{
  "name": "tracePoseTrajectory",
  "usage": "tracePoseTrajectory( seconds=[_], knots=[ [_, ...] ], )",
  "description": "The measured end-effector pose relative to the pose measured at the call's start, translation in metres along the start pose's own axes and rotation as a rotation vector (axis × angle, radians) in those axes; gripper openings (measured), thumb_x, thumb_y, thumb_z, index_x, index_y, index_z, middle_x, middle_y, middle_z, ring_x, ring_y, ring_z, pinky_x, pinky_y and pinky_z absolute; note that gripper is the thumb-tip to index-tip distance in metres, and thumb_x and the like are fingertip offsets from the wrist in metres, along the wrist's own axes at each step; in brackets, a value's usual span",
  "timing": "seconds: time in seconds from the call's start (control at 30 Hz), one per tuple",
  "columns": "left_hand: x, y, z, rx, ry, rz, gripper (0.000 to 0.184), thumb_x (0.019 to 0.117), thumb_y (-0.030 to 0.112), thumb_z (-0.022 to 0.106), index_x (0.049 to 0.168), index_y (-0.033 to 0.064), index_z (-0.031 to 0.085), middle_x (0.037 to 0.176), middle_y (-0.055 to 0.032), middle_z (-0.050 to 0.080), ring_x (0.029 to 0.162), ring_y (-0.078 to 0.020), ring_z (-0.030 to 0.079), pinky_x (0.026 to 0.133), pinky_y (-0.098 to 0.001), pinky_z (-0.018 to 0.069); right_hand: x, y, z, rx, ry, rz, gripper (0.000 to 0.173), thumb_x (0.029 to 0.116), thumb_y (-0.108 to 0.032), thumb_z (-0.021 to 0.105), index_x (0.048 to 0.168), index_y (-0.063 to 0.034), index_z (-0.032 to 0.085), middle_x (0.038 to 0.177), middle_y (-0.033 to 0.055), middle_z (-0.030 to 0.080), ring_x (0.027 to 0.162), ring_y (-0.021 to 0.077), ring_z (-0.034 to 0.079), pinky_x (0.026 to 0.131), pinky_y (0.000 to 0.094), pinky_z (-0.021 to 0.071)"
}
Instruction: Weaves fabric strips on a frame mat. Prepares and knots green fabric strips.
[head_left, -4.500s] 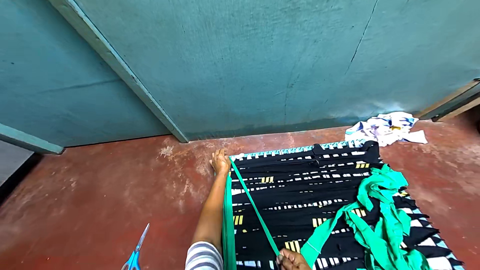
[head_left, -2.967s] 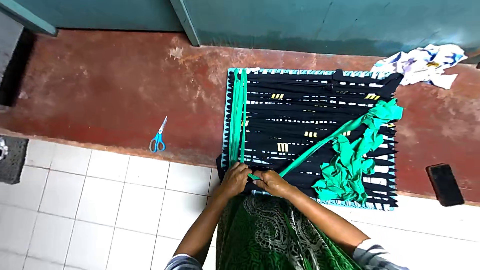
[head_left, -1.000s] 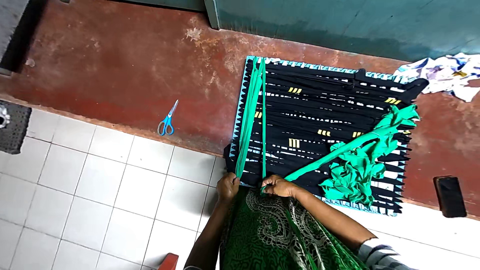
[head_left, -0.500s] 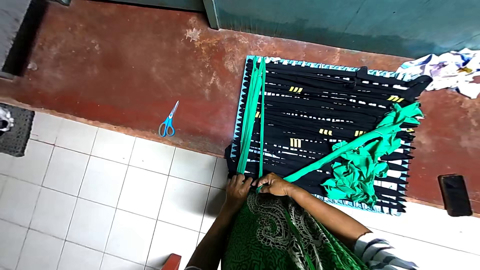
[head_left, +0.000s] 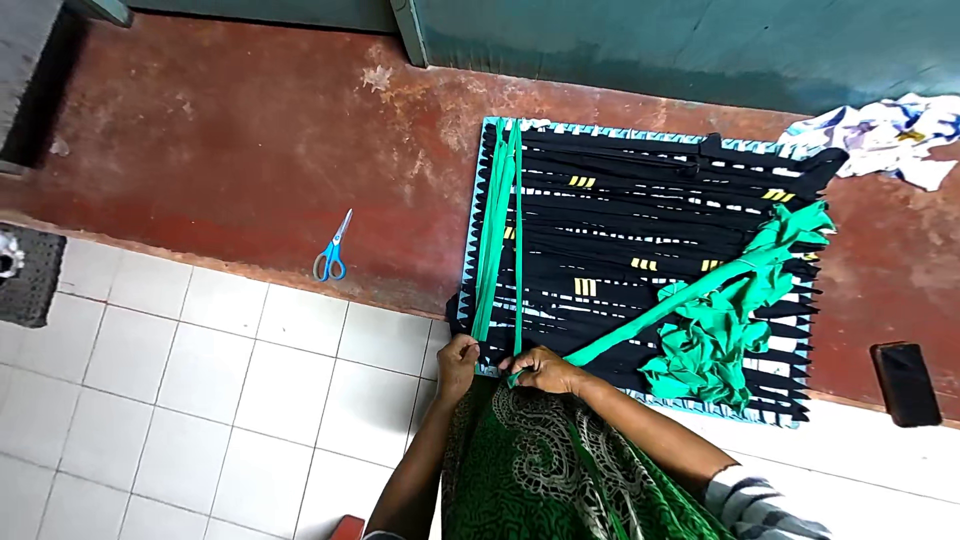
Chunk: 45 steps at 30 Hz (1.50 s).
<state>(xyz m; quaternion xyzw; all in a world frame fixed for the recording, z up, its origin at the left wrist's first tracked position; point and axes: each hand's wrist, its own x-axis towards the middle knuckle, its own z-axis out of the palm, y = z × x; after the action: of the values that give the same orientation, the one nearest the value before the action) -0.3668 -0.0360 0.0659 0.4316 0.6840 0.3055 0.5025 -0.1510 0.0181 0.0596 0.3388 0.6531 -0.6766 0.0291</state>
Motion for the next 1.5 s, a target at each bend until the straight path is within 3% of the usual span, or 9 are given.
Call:
tracePoseTrajectory(
  seconds=[0.1, 0.23, 0.4, 0.47, 0.57, 0.7, 0.8, 1.07, 1.5],
  knots=[
    [-0.004, 0.001, -0.005, 0.155, -0.183, 0.094, 0.02, 0.0975, 0.001, 0.056, 0.106, -0.0096, 0.071, 0.102, -0.0216, 0.073, 0.095, -0.0254, 0.071, 0.09, -0.0398, 0.0558, 0.018, -0.003, 0.005, -0.041, 0.012, -0.004, 0.019, 0.0969, -0.005, 0.063, 0.102, 0.0091, 0.074, 0.114, 0.0233, 0.071, 0.11, 0.0302, 0.065, 0.101, 0.0455, 0.0463],
    [0.001, 0.003, -0.008, 0.313, 0.063, 0.103, 0.025, 0.0969, 0.003, 0.06, 0.115, -0.0116, 0.069, 0.106, -0.0272, 0.071, 0.093, -0.0362, 0.072, 0.088, -0.0494, 0.057, 0.028, -0.007, 0.006, 0.024, 0.039, 0.043, 0.017, 0.0964, -0.005, 0.065, 0.102, 0.0095, 0.072, 0.1, 0.0214, 0.071, 0.095, 0.0243, 0.066, 0.093, 0.0404, 0.0492],
    [0.029, 0.036, -0.003, 0.733, -0.244, -0.249, 0.039, 0.1036, 0.03, 0.058, 0.124, -0.0032, 0.066, 0.123, -0.0231, 0.067, 0.114, -0.039, 0.065, 0.098, -0.0566, 0.0497, 0.032, -0.008, 0.006, 0.081, 0.037, 0.093, 0.016, 0.0962, -0.004, 0.065, 0.101, 0.0093, 0.072, 0.099, 0.0201, 0.072, 0.093, 0.0227, 0.066, 0.091, 0.0393, 0.0499],
    [0.034, 0.037, -0.001, 0.704, -0.247, -0.232, 0.032, 0.1041, 0.023, 0.055, 0.115, -0.0044, 0.069, 0.118, -0.0231, 0.069, 0.113, -0.0389, 0.066, 0.097, -0.0561, 0.0493, 0.032, -0.009, 0.005, 0.085, 0.037, 0.098, 0.016, 0.0965, -0.003, 0.064, 0.101, 0.0091, 0.072, 0.101, 0.0201, 0.072, 0.095, 0.0225, 0.065, 0.091, 0.039, 0.0498],
    [0.028, 0.01, -0.004, 0.373, -0.119, -0.032, 0.024, 0.0963, 0.013, 0.062, 0.089, -0.0092, 0.068, 0.089, -0.0214, 0.065, 0.085, -0.0313, 0.063, 0.082, -0.0477, 0.0508, 0.033, -0.007, 0.005, 0.117, 0.041, 0.105, 0.017, 0.0965, -0.004, 0.064, 0.103, 0.0097, 0.072, 0.109, 0.0222, 0.071, 0.104, 0.0249, 0.067, 0.097, 0.0405, 0.0498],
    [0.02, 0.006, -0.018, 0.116, -0.213, -0.067, 0.019, 0.0956, 0.01, 0.066, 0.09, -0.0084, 0.068, 0.093, -0.0157, 0.064, 0.081, -0.0167, 0.06, 0.077, -0.0323, 0.0512, 0.037, -0.006, 0.006, 0.194, 0.039, 0.151, 0.015, 0.0978, -0.006, 0.063, 0.097, 0.0077, 0.068, 0.09, 0.0114, 0.068, 0.075, 0.0088, 0.057, 0.072, 0.0288, 0.0474],
    [0.02, 0.006, -0.021, 0.069, -0.314, -0.039, 0.018, 0.0953, 0.008, 0.064, 0.089, -0.0084, 0.069, 0.096, -0.0144, 0.065, 0.087, -0.0138, 0.06, 0.081, -0.0291, 0.0508, 0.042, -0.009, 0.008, 0.277, 0.03, 0.207, 0.015, 0.1001, -0.008, 0.062, 0.1, 0.0063, 0.068, 0.09, 0.0088, 0.07, 0.069, 0.0049, 0.056, 0.065, 0.0246, 0.0472],
    [0.026, 0.019, -0.03, 0.199, -0.544, -0.123, 0.015, 0.095, -0.005, 0.055, 0.104, -0.0099, 0.067, 0.107, -0.0187, 0.066, 0.085, -0.0174, 0.065, 0.08, -0.032, 0.0559, 0.043, -0.007, 0.013, 0.378, 0.078, 0.165, 0.014, 0.0996, -0.005, 0.062, 0.104, 0.0076, 0.067, 0.091, 0.007, 0.065, 0.073, 0.0057, 0.058, 0.07, 0.0247, 0.0514],
    [-0.002, -0.002, 0.001, 0.289, -0.082, 0.316, 0.016, 0.0873, -0.014, 0.056, 0.085, -0.0136, 0.072, 0.112, -0.0329, 0.069, 0.11, -0.0449, 0.068, 0.096, -0.0519, 0.055, 0.032, -0.012, 0.013, 0.105, 0.049, -0.019, 0.019, 0.0987, -0.003, 0.06, 0.107, 0.0105, 0.07, 0.111, 0.0223, 0.068, 0.102, 0.0209, 0.063, 0.093, 0.0337, 0.0486]
  ],
)
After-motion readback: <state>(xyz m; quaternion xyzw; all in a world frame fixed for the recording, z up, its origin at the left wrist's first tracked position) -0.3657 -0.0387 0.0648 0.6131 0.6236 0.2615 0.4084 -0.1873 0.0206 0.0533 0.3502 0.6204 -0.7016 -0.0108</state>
